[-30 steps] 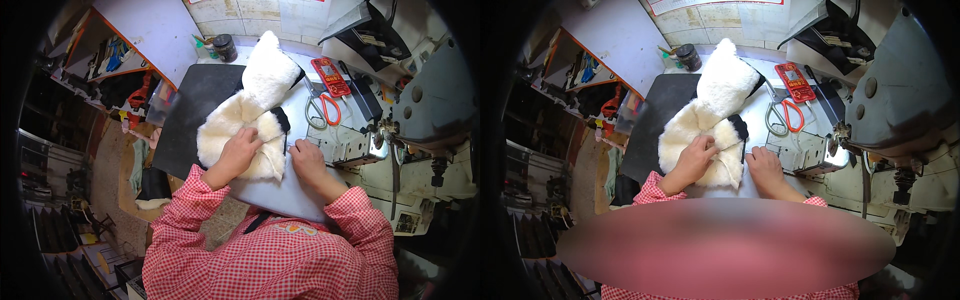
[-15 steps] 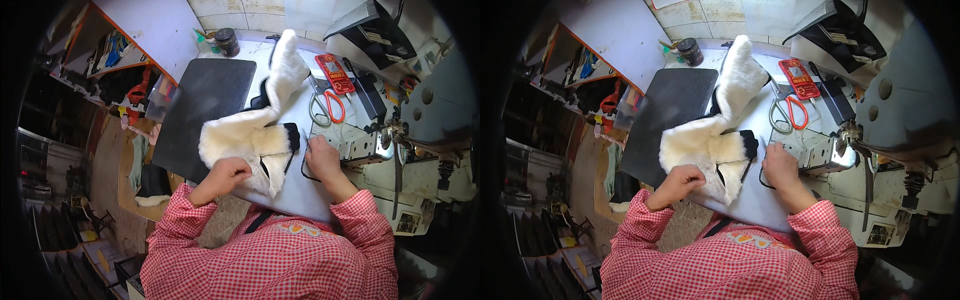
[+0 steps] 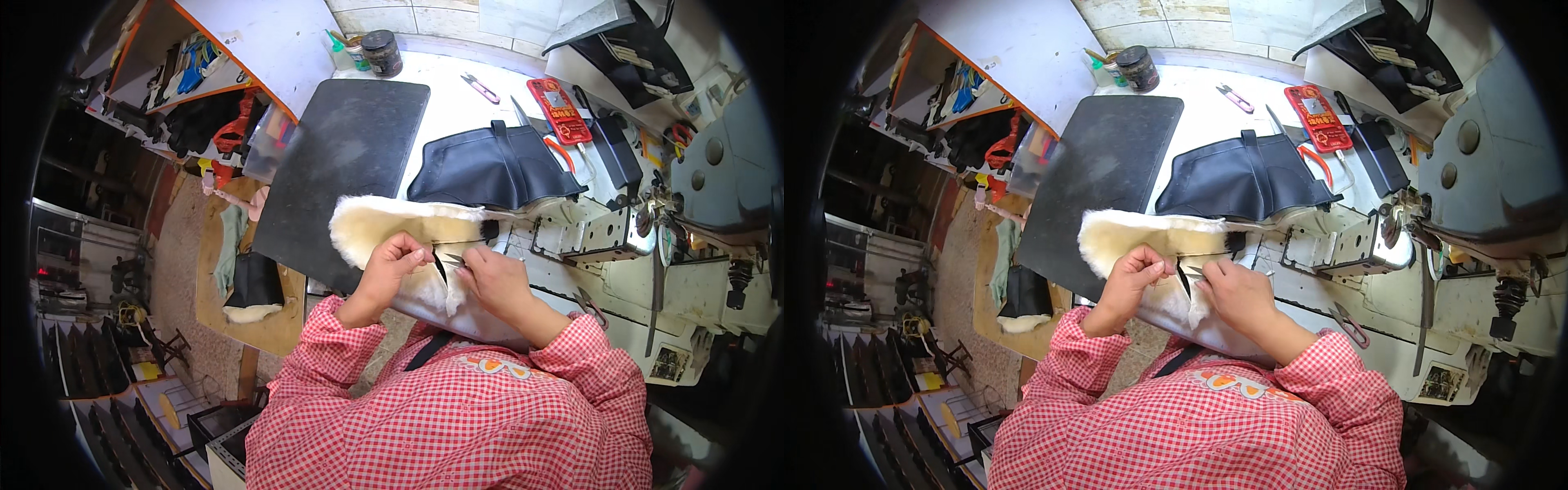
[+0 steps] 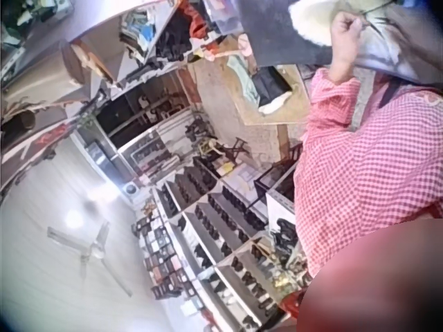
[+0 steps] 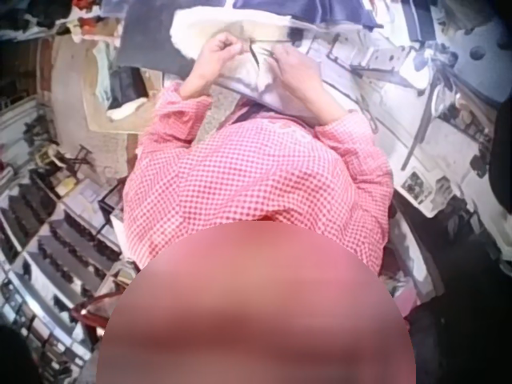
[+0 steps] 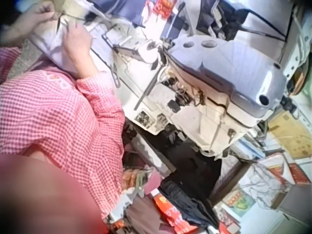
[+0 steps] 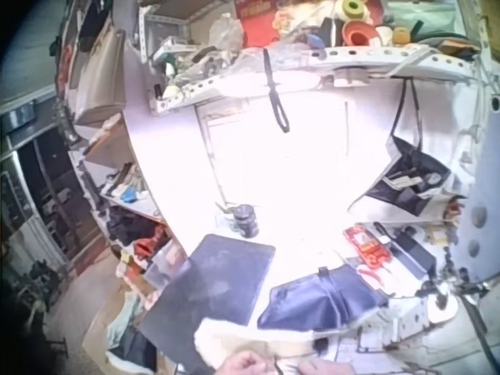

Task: The person sews a black boot with white fur lining using a sewing machine, aligning edges and stitching along seams. They trim excess thread with scissors, flip the boot to check alignment, and continue sewing different sections.

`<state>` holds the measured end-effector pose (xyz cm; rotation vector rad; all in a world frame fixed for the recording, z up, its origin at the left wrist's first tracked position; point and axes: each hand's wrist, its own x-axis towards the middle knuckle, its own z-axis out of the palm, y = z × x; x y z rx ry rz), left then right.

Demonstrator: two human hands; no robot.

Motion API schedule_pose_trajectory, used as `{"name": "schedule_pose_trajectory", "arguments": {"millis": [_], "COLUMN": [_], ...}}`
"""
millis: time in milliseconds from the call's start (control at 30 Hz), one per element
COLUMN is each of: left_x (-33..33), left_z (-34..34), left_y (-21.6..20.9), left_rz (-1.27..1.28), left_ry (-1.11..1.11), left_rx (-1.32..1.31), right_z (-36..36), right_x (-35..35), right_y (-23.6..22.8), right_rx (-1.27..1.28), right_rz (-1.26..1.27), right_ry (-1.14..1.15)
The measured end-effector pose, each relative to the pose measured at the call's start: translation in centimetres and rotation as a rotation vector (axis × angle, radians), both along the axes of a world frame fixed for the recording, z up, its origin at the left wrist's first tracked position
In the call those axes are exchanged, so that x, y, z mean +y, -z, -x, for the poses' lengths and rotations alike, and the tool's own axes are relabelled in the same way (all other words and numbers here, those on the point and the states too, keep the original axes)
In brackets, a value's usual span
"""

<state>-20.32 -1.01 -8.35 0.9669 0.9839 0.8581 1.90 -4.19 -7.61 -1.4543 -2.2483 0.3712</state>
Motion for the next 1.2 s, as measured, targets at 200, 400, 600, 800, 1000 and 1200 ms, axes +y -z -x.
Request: {"name": "schedule_pose_trajectory", "arguments": {"millis": [200, 400, 600, 800, 1000, 1200], "left_x": [0.4, 0.6, 0.5, 0.6, -0.5, -2.1], "left_z": [0.7, 1.0, 1.1, 0.9, 1.3, -1.5], "left_y": [1.5, 1.8, 1.9, 2.1, -0.3, -1.1], "left_rz": [0.143, 0.196, 0.179, 0.168, -0.01, -0.672], "left_ry": [-0.049, -0.06, -0.048, -0.062, -0.025, 0.049], "left_rx": [-0.28, -0.31, -0.336, -0.344, -0.03, 0.985], "right_z": [1.1, 2.2, 2.6, 2.7, 1.8, 1.0], "right_x": [1.0, 1.4, 1.5, 1.5, 1.0, 0.3], "right_y": [0.2, 0.5, 0.5, 0.7, 0.8, 0.8], "right_rx": [-0.059, -0.113, -0.161, -0.158, -0.08, -0.057], "right_rz": [-0.139, -0.217, -0.232, -0.182, -0.171, -0.1], "right_ry": [-0.054, -0.059, -0.058, -0.076, -0.035, 0.03]}}
